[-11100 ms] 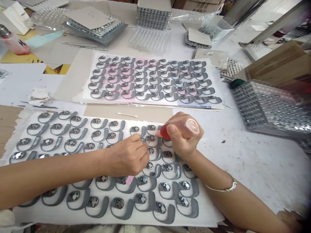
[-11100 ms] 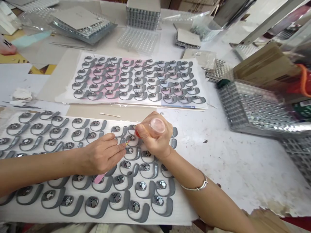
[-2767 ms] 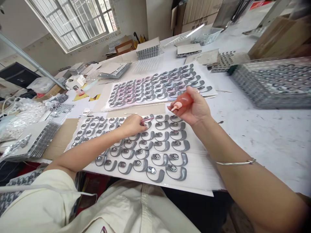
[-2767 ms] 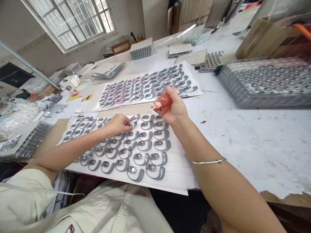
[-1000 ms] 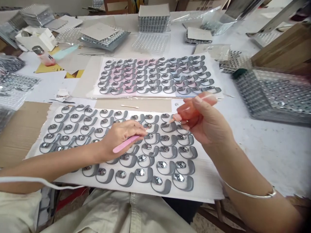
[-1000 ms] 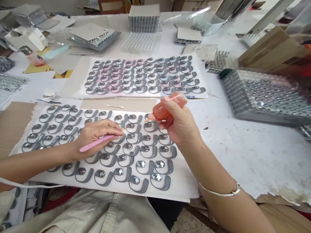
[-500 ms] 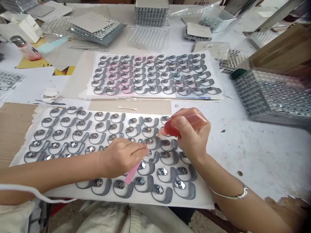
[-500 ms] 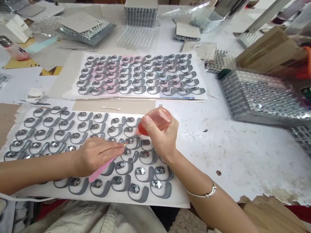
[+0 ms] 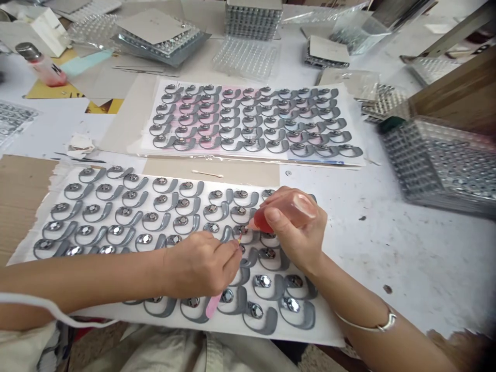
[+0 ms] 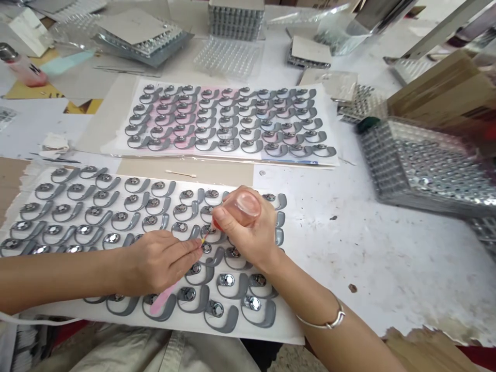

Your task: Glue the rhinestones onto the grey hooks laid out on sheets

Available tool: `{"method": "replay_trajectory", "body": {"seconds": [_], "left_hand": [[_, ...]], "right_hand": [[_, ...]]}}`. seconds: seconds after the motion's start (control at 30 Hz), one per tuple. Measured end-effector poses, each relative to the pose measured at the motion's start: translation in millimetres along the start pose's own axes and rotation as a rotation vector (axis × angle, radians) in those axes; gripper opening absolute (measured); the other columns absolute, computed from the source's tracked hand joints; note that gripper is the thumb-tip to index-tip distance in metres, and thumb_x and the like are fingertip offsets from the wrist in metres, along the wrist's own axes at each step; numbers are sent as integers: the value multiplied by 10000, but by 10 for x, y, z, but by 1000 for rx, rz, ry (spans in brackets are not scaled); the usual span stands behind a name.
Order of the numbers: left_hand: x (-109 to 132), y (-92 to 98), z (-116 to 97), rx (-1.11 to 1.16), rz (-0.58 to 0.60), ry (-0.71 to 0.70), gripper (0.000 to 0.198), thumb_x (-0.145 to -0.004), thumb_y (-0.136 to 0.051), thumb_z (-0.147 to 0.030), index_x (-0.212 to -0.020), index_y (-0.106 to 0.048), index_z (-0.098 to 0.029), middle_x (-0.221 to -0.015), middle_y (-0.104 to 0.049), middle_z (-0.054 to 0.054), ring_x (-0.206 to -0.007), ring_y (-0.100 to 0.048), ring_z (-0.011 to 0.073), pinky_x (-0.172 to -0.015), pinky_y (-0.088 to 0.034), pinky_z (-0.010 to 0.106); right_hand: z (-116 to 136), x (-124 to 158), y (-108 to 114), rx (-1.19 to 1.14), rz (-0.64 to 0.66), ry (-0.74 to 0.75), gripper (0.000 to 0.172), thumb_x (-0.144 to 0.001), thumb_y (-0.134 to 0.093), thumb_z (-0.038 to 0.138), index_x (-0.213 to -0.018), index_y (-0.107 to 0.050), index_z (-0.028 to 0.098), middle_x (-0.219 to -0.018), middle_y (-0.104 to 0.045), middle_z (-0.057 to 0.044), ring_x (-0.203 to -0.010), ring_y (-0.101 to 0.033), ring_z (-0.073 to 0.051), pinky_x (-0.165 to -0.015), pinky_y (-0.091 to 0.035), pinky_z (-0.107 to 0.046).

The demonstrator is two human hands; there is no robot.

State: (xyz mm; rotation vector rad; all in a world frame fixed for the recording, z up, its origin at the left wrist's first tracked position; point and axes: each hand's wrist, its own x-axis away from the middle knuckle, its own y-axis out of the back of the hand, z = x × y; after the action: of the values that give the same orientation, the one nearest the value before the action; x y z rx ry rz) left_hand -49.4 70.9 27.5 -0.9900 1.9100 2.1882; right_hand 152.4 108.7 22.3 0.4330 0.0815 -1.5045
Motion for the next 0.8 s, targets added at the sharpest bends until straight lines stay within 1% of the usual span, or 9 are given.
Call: {"method": "replay_trajectory", "body": {"seconds": [0.07,0.23,0.33,0.47,0.63,0.8], "left_hand": [[1,-3,-18,-47,27,-44,135,-848,-550,-42,-820,-678,-75,-820,-736,137,-504,-623,129,-385,-496,221],[-4,-15,-53,-98,26,-112,119,-802,-579,-53,-819,-696,-67,-841,-741,172,-501,-618,144,-385,-485,237],[-9,-24,-63,-92,20,-112,100,-765,-614,-62,-807,-705,-55,-839,-744,185,-505,-630,162,-379,-475,247],[-4,-33,-64,-84,18,-110,95,-739,-641,-64,-807,-703,-42,-818,-742,189,-504,-632,172,-374,-459,249],[4,-33,-73,-95,29,-115,94,-755,-613,-48,-796,-698,-54,-811,-741,182,-494,-622,160,-372,-459,242],[3,-33,-72,-112,36,-116,129,-776,-582,-42,-796,-705,-75,-826,-745,171,-491,-612,148,-371,-465,232]], "right_hand": [[-8,1,-9,9,13,12,229,-819,-696,420,-717,-596,241,-615,-638,2,-566,-612,-170,-557,-485,-333],[-4,13,-30,-4,55,-38,234,-825,-690,422,-719,-589,239,-586,-640,9,-536,-616,-175,-565,-486,-341],[4,16,-35,28,57,-3,235,-838,-679,409,-701,-594,238,-585,-647,6,-553,-609,-173,-598,-490,-344],[2,10,-34,72,42,54,232,-833,-690,376,-674,-598,233,-602,-643,9,-562,-590,-157,-589,-480,-322],[-11,12,-34,105,39,58,243,-829,-690,385,-661,-606,231,-625,-643,1,-565,-593,-161,-578,-483,-322],[-27,14,-39,112,38,105,214,-840,-687,325,-665,-610,229,-644,-636,6,-577,-591,-148,-589,-479,-314]]}}
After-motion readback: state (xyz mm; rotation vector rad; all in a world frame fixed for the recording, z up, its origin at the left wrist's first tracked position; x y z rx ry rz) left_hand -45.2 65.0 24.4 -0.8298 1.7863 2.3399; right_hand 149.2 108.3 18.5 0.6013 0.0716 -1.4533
